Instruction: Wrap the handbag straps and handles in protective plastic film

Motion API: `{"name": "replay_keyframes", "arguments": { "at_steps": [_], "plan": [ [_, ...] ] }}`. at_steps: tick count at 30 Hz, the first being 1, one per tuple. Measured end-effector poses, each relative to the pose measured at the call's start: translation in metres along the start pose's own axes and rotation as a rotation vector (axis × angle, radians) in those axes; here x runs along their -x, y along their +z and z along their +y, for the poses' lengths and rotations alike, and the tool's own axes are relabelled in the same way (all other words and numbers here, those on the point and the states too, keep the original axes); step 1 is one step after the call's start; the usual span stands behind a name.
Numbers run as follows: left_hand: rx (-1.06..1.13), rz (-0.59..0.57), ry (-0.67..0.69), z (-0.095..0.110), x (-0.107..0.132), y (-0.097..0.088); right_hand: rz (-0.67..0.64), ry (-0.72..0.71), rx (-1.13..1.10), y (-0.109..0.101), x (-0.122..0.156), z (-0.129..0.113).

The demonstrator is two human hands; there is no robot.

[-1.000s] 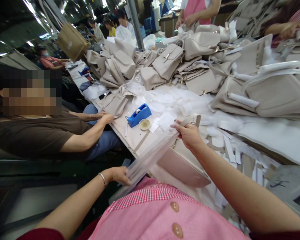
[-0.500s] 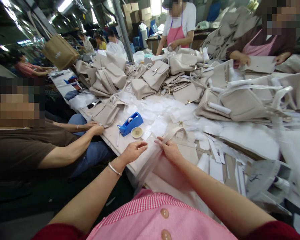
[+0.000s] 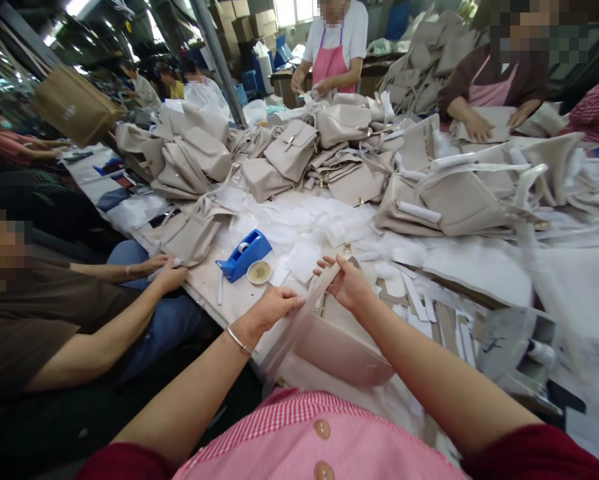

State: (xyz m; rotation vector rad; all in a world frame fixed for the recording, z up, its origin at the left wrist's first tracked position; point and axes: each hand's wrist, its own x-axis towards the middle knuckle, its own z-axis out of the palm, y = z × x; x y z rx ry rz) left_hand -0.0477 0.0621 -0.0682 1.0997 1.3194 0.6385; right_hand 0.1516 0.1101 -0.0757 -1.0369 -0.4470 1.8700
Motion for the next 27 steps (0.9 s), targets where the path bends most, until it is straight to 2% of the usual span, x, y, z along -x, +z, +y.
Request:
{"name": "replay_keyframes", "arguments": {
  "at_steps": [2,5,9,13,16,18,21,24,27],
  "plan": [
    [0.040,0.018,-0.049,0.001,-0.004,0.001,0.091,0.020,0.019,-0.003,-0.014,-0.010],
    [0.088,0.048,-0.111,0.005,-0.011,0.003,0.121,0.010,0.065,-0.006,-0.026,-0.012],
    [0.133,0.087,-0.148,0.013,-0.020,0.007,0.074,-0.012,0.106,-0.009,-0.024,0.001],
    [0.170,0.101,-0.153,0.020,-0.029,0.015,-0.008,-0.067,0.232,-0.010,-0.010,0.022],
    [0.159,0.123,-0.146,0.022,-0.037,0.021,-0.053,-0.007,0.260,-0.012,-0.002,0.027],
    [0.125,0.141,-0.147,0.023,-0.044,0.024,-0.042,0.092,0.150,-0.016,-0.006,0.020],
    [0.041,0.169,-0.151,0.024,-0.057,0.029,0.071,0.218,0.009,-0.026,-0.025,-0.003],
    [-0.048,0.189,-0.164,0.028,-0.071,0.034,0.166,0.228,0.015,-0.036,-0.044,-0.017],
    [-0.113,0.182,-0.186,0.034,-0.087,0.041,0.201,0.187,0.038,-0.040,-0.049,-0.013]
  ]
}}
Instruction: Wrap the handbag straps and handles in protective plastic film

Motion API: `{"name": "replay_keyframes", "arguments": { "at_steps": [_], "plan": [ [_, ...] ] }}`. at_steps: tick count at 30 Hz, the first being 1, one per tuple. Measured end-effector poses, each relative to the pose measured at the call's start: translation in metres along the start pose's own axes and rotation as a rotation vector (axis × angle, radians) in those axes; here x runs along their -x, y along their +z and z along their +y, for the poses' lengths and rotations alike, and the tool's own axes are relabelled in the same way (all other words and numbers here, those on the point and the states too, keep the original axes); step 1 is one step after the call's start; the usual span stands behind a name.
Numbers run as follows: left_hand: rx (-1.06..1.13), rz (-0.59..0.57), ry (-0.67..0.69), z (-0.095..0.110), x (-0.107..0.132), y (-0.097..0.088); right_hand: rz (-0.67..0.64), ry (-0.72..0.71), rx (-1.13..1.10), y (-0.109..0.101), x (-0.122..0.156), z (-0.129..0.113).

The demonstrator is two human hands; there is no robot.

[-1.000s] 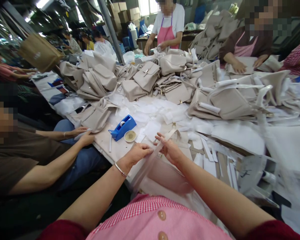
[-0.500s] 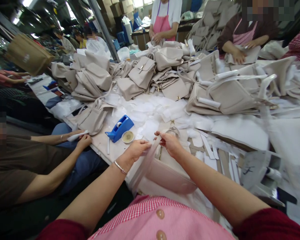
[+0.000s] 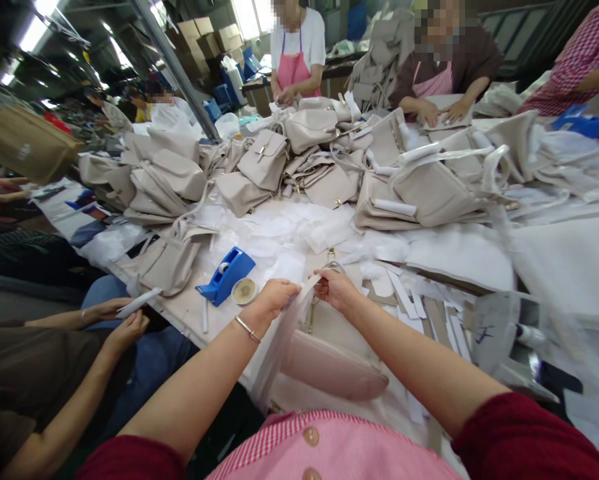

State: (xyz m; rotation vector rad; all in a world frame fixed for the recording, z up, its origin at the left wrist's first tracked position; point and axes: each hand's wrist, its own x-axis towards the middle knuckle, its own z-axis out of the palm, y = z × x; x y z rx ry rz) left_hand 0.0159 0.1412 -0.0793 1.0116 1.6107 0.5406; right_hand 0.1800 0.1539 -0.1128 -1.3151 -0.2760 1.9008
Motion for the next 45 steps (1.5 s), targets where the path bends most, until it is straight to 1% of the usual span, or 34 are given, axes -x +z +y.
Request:
{"name": "replay_keyframes", "arguments": {
  "at_steps": [4,6,8,10,14,16,20,24,27,29,32,34,37,41,43,45],
  "plan": [
    [-0.090,-0.001,-0.005,0.013,-0.018,0.014,0.006,-0.040,0.022,0.000,0.007,0.020],
    [-0.141,-0.002,-0.004,0.018,-0.026,0.021,-0.006,-0.048,0.026,-0.002,0.011,0.026],
    [-0.186,-0.008,-0.004,0.022,-0.032,0.028,-0.028,-0.033,0.023,-0.006,0.011,0.024],
    [-0.223,-0.016,-0.009,0.025,-0.036,0.033,-0.045,0.006,0.009,-0.012,0.006,0.016],
    [-0.292,-0.019,-0.019,0.028,-0.042,0.037,-0.034,0.096,-0.019,-0.025,-0.015,-0.006],
    [-0.322,-0.021,-0.028,0.029,-0.046,0.038,-0.018,0.117,-0.015,-0.028,-0.025,-0.011],
    [-0.381,-0.034,-0.062,0.029,-0.057,0.044,0.004,0.092,0.041,-0.025,-0.031,-0.003],
    [-0.447,-0.037,-0.084,0.027,-0.070,0.055,-0.004,0.030,0.158,-0.025,-0.021,0.008],
    [-0.481,-0.037,-0.076,0.027,-0.076,0.061,0.014,-0.036,0.293,-0.034,-0.012,0.008],
    [-0.487,-0.044,-0.065,0.027,-0.075,0.061,0.079,-0.114,0.411,-0.043,-0.008,0.005],
    [-0.465,-0.068,-0.056,0.027,-0.070,0.060,0.221,-0.301,0.589,-0.054,-0.006,-0.003],
    [-0.433,-0.096,-0.060,0.026,-0.067,0.059,0.260,-0.409,0.698,-0.056,-0.009,-0.007],
    [-0.382,-0.145,-0.082,0.025,-0.067,0.058,0.219,-0.467,0.835,-0.054,-0.015,-0.008],
    [-0.349,-0.237,-0.122,0.023,-0.070,0.049,0.137,-0.464,0.926,-0.052,-0.022,0.003],
    [-0.351,-0.299,-0.112,0.022,-0.070,0.042,0.112,-0.466,0.949,-0.054,-0.022,0.009],
    [-0.372,-0.359,-0.066,0.020,-0.069,0.035,0.105,-0.487,0.977,-0.057,-0.021,0.014]
  ]
}}
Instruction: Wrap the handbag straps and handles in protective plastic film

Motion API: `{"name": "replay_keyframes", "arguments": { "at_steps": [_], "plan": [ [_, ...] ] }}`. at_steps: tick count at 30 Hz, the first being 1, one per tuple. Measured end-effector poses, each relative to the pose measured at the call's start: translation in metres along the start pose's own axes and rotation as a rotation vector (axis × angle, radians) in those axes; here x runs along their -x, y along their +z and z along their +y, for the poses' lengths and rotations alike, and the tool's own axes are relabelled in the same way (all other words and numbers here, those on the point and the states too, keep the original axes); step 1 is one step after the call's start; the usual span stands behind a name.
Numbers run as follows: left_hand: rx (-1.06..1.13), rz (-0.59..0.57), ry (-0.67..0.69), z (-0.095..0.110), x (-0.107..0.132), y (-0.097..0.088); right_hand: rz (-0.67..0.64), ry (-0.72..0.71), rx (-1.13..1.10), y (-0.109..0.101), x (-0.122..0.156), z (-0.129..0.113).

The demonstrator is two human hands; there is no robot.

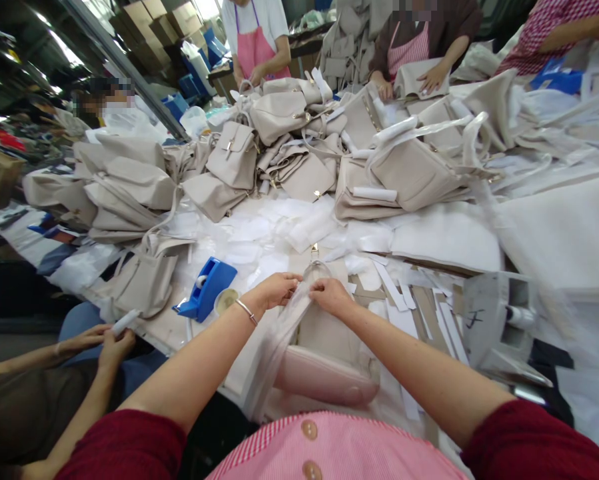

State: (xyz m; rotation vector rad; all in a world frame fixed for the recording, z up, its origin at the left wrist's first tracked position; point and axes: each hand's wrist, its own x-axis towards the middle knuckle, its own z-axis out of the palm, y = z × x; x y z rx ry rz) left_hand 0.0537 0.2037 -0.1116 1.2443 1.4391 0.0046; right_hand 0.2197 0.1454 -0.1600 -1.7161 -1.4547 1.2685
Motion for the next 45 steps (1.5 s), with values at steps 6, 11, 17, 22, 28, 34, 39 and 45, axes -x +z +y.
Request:
{"name": "replay_keyframes", "arguments": {
  "at_steps": [6,11,17,22,28,34,39,45],
  "plan": [
    [-0.256,-0.043,0.211,-0.001,0.001,-0.008,0.142,-0.080,0.122,-0.004,0.011,0.006],
    [-0.522,0.013,0.388,0.005,-0.009,-0.013,0.131,-0.104,0.176,-0.013,0.005,0.010],
    [-0.741,-0.030,0.507,0.010,-0.015,-0.011,0.059,-0.101,0.224,-0.032,-0.008,0.012],
    [-0.849,-0.093,0.515,0.013,-0.023,-0.008,-0.020,-0.051,0.257,-0.042,-0.018,0.011],
    [-0.856,-0.041,0.500,0.019,-0.036,-0.011,-0.027,0.052,0.284,-0.041,-0.034,0.015],
    [-0.883,-0.050,0.441,0.015,-0.041,-0.006,-0.013,0.043,0.352,-0.031,-0.032,0.013],
    [-0.918,-0.052,0.404,0.013,-0.044,0.000,0.005,0.064,0.378,-0.027,-0.036,0.015],
    [-0.930,0.053,0.272,0.017,-0.054,0.018,-0.002,0.075,0.373,-0.025,-0.044,0.021]
  ]
}}
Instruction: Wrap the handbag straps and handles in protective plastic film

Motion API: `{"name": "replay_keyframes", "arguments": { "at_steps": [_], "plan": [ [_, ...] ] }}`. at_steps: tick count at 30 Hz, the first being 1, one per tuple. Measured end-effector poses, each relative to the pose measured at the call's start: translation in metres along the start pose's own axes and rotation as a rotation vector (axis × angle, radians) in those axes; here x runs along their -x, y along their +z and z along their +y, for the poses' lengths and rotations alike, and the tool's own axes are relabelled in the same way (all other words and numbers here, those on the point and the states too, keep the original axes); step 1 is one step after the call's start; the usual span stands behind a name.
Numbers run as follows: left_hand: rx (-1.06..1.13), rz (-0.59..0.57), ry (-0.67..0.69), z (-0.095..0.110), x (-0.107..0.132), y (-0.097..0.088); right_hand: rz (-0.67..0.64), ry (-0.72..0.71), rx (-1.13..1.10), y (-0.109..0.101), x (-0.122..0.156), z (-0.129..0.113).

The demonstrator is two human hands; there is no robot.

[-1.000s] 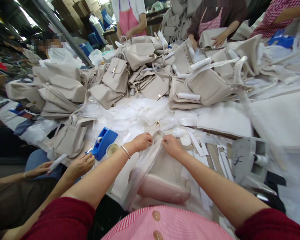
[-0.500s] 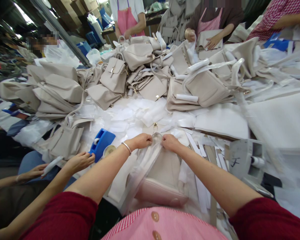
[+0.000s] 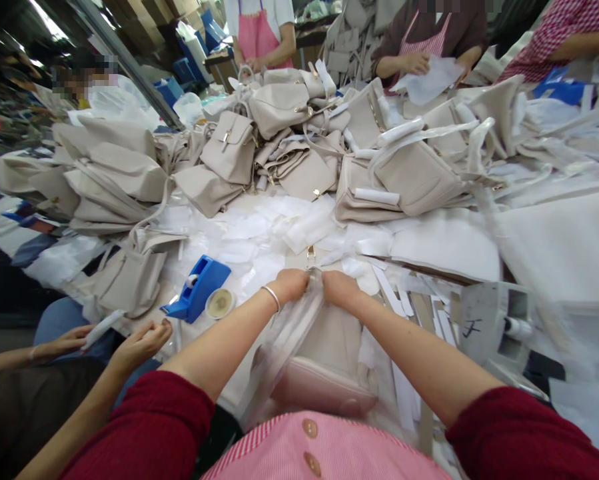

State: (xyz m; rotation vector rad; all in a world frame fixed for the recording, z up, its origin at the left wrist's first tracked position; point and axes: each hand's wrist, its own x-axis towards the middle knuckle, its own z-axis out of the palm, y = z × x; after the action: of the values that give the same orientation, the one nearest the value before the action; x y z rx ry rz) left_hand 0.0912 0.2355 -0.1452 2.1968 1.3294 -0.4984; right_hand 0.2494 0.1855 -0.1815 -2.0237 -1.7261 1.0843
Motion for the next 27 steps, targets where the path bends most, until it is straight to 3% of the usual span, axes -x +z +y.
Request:
{"name": "replay_keyframes", "arguments": {
  "at_steps": [6,9,12,14,16,19,20,23,25,27],
  "plan": [
    [0.048,0.176,-0.096,0.011,0.005,-0.002,0.021,0.034,-0.019,-0.003,0.008,0.001],
    [0.102,0.292,-0.138,-0.002,0.035,-0.008,0.032,0.065,-0.041,-0.016,0.022,0.006],
    [0.166,0.315,-0.156,-0.019,0.083,-0.004,-0.022,0.088,-0.117,-0.026,0.047,0.007],
    [0.246,0.271,-0.107,-0.025,0.116,0.006,-0.135,0.088,-0.194,-0.023,0.069,0.002],
    [0.332,0.251,-0.043,-0.025,0.143,0.017,-0.345,0.113,-0.389,-0.010,0.090,-0.011],
    [0.406,0.323,-0.002,-0.017,0.162,0.029,-0.605,0.306,-0.958,0.019,0.113,-0.040],
    [0.424,0.346,0.004,-0.013,0.164,0.031,-0.599,0.397,-1.157,0.029,0.116,-0.051],
    [0.496,0.469,0.035,-0.002,0.166,0.034,-0.416,0.451,-1.407,0.045,0.115,-0.081],
    [0.602,0.625,0.045,0.005,0.172,0.037,-0.316,0.434,-1.497,0.043,0.110,-0.094],
    [0.775,0.691,0.059,0.011,0.184,0.040,-0.265,0.416,-1.587,0.032,0.106,-0.103]
  ]
}}
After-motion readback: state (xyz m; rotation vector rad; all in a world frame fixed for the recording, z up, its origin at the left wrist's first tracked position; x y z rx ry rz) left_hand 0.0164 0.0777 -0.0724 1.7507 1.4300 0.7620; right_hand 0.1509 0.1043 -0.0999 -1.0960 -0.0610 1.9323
